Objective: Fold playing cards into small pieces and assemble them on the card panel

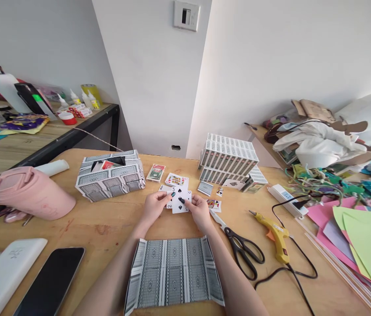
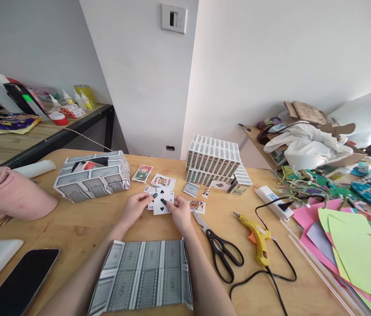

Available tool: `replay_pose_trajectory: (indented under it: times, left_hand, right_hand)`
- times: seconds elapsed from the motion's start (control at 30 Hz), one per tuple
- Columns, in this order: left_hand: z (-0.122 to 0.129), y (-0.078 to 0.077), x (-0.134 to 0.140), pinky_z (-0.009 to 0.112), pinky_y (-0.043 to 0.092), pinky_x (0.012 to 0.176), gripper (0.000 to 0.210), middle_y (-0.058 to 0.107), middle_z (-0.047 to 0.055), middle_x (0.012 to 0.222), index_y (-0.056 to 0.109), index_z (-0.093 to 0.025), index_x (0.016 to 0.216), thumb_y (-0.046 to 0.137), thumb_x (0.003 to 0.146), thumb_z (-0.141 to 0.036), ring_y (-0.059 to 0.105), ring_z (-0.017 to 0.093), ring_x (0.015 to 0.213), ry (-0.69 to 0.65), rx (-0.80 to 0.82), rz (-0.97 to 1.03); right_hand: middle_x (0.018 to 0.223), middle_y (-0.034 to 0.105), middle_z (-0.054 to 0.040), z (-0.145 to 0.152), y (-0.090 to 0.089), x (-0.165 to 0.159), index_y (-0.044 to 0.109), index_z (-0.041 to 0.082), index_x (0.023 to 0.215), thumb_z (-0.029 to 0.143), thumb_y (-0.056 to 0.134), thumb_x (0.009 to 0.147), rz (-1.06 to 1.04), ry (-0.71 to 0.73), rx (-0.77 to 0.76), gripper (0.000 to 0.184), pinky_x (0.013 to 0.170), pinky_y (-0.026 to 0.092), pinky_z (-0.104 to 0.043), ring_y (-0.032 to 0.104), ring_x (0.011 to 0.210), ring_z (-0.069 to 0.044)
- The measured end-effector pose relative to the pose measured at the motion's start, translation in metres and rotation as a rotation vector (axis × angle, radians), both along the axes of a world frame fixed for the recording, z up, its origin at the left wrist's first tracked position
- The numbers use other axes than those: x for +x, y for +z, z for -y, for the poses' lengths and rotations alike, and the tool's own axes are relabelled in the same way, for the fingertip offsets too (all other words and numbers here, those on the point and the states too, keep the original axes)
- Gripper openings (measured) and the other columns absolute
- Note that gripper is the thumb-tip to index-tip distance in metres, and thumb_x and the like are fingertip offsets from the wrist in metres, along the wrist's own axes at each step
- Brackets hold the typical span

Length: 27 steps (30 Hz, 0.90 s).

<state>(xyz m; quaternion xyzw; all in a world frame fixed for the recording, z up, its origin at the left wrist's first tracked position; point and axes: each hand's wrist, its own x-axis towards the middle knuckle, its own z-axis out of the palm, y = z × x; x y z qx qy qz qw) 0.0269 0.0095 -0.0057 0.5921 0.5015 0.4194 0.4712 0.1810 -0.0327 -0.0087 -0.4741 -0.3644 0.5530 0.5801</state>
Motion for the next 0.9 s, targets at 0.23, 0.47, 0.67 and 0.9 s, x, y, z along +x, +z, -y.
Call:
replay_pose_trajectory:
  times: [0.23,0.47,0.67,0.9]
  left_hand:
    - [0.0002,-0.0014,0.0001,0.021,0.036,0.051,0.028,0.062,0.001,0.059,0.066,-0.013,0.067,0.059,0.069,-0.040,0.051,0.012,0.055,0.005,0.014,-0.013]
    - [0.0005,0.0026,0.0015,0.021,0.035,0.050,0.030,0.059,0.000,0.055,0.064,-0.013,0.064,0.058,0.069,-0.042,0.048,0.011,0.053,0.002,0.013,-0.014]
    - [-0.0003,0.0041,0.0010,0.021,0.035,0.050,0.031,0.057,-0.001,0.055,0.063,-0.013,0.062,0.059,0.069,-0.043,0.047,0.011,0.053,0.000,0.002,-0.012]
    - [0.0014,0.0053,0.0020,0.021,0.036,0.051,0.031,0.059,-0.001,0.056,0.064,-0.014,0.062,0.060,0.067,-0.044,0.049,0.012,0.054,0.005,-0.011,0.005]
  right_hand:
    - [0.076,0.072,-0.0045,0.0002,-0.0007,0.0003,0.061,0.017,0.079,0.036,0.072,0.060,-0.005,0.000,0.002,0.029,0.065,0.051,-0.031,0.066,0.067,-0.020]
    - [0.076,0.071,-0.0036,-0.0001,-0.0007,0.0010,0.061,0.017,0.082,0.036,0.072,0.060,-0.029,0.012,-0.021,0.031,0.066,0.050,-0.030,0.066,0.067,-0.019]
    - [0.070,0.070,-0.0021,-0.0006,0.0008,0.0031,0.062,0.017,0.077,0.038,0.070,0.062,0.011,0.019,-0.029,0.027,0.056,0.047,-0.026,0.062,0.060,-0.016]
    - [0.065,0.069,-0.0015,-0.0011,0.0010,0.0025,0.061,0.018,0.074,0.040,0.071,0.061,0.036,-0.004,-0.034,0.028,0.054,0.045,-0.026,0.060,0.057,-0.016]
